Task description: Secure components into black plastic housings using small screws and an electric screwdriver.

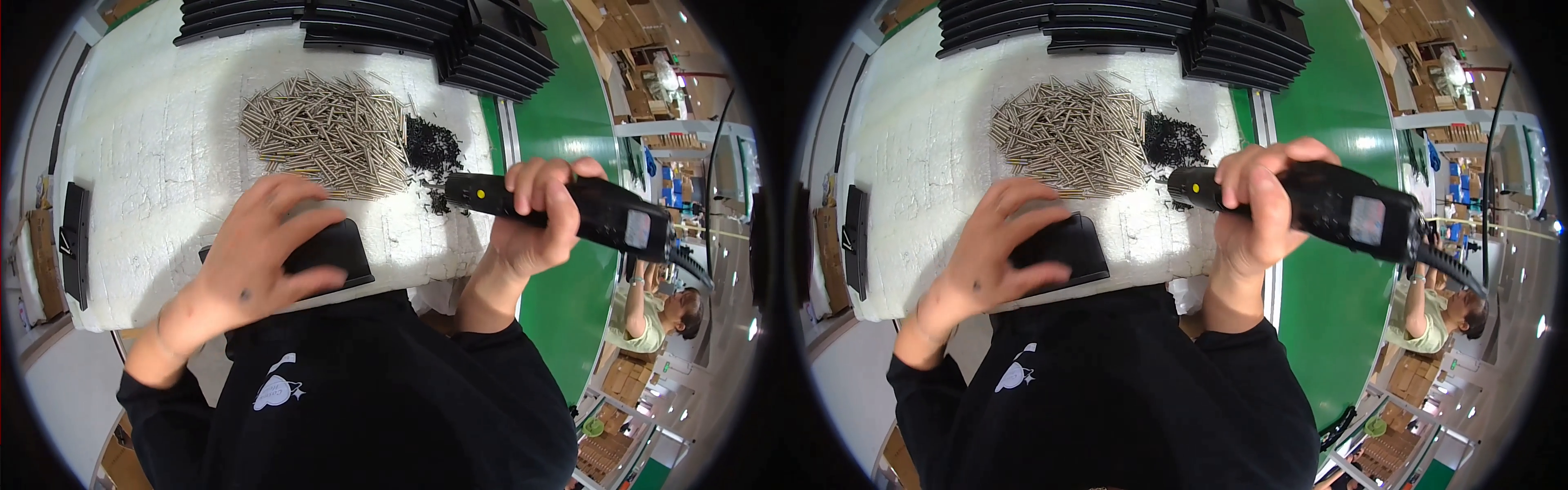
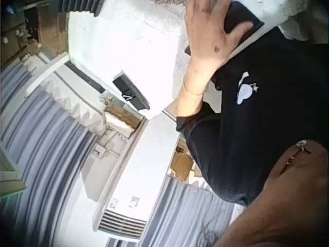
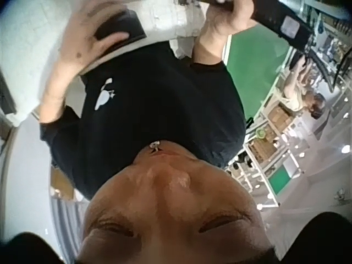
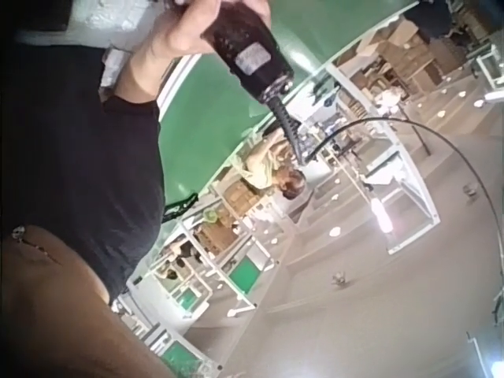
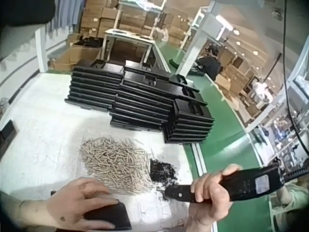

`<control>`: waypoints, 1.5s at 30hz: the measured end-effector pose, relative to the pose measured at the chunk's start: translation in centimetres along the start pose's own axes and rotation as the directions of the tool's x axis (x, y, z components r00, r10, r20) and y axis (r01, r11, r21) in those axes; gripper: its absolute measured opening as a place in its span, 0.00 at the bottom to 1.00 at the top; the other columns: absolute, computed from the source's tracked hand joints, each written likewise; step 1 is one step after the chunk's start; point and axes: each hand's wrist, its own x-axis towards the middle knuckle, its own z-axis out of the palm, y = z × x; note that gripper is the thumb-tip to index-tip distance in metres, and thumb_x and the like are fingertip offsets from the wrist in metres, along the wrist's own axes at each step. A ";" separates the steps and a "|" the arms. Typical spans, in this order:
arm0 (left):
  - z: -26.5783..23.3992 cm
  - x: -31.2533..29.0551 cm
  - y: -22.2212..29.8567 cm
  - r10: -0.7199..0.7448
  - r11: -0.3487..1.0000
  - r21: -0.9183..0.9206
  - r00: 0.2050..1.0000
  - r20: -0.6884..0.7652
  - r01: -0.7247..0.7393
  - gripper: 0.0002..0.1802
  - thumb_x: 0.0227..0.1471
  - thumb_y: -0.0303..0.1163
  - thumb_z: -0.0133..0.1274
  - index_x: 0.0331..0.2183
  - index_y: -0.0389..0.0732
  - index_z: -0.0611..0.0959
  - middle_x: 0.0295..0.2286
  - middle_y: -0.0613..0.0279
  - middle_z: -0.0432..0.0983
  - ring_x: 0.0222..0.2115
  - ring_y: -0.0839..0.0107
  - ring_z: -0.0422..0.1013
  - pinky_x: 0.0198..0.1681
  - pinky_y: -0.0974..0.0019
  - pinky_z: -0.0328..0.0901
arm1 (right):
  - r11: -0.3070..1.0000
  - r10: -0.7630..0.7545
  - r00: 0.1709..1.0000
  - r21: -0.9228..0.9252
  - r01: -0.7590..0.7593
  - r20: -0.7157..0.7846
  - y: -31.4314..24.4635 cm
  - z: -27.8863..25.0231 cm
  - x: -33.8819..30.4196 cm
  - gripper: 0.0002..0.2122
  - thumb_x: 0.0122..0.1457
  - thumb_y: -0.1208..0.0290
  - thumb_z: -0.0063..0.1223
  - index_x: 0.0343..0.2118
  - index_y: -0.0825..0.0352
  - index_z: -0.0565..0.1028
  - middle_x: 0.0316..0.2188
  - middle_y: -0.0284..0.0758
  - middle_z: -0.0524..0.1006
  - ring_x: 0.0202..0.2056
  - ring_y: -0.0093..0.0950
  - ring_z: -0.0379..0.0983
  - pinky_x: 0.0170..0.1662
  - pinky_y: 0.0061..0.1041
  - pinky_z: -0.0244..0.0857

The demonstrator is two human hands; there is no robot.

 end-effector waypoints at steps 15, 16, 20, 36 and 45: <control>8.1 12.1 -2.7 0.374 0.923 -0.010 0.903 -0.213 -0.384 0.08 0.43 0.35 0.61 0.28 0.42 0.84 0.27 0.72 0.78 0.36 0.69 0.70 0.40 0.65 0.68 | 0.985 -0.133 0.990 0.106 0.137 -0.046 -2.4 -2.2 1.0 0.15 0.52 0.75 0.47 0.45 0.64 0.64 0.15 0.26 0.59 0.14 0.19 0.56 0.23 0.23 0.56; 8.0 12.0 -2.6 0.372 0.924 -0.010 0.904 -0.210 -0.382 0.08 0.43 0.35 0.61 0.28 0.42 0.84 0.27 0.72 0.78 0.36 0.69 0.70 0.40 0.65 0.68 | 0.984 -0.137 0.990 0.115 0.139 -0.030 -2.4 -2.1 1.0 0.15 0.52 0.75 0.47 0.45 0.64 0.64 0.14 0.26 0.59 0.14 0.19 0.56 0.23 0.22 0.56; 7.4 11.5 -2.3 0.349 0.933 -0.029 0.919 -0.184 -0.360 0.09 0.43 0.36 0.61 0.26 0.41 0.83 0.24 0.71 0.77 0.35 0.68 0.70 0.37 0.64 0.68 | 0.980 -0.142 0.990 0.140 0.140 -0.001 -1.9 -1.6 1.0 0.15 0.52 0.75 0.46 0.45 0.65 0.64 0.14 0.26 0.60 0.13 0.19 0.57 0.22 0.22 0.57; 7.5 11.4 -1.1 0.291 0.954 -0.020 0.941 -0.172 -0.298 0.06 0.39 0.30 0.63 0.23 0.42 0.81 0.25 0.68 0.77 0.32 0.69 0.74 0.30 0.67 0.70 | 0.970 -0.218 0.947 0.158 0.184 0.236 -2.2 -0.6 0.2 0.17 0.52 0.78 0.47 0.46 0.64 0.61 0.15 0.29 0.63 0.13 0.22 0.60 0.22 0.24 0.60; 7.0 11.0 -2.3 0.315 0.943 -0.026 0.917 -0.245 -0.331 0.14 0.38 0.34 0.65 0.32 0.42 0.85 0.30 0.66 0.79 0.37 0.65 0.73 0.36 0.65 0.70 | 0.973 -0.205 0.963 0.143 0.182 0.173 -2.9 -1.2 0.3 0.16 0.52 0.77 0.46 0.46 0.63 0.63 0.15 0.26 0.62 0.14 0.19 0.59 0.22 0.19 0.56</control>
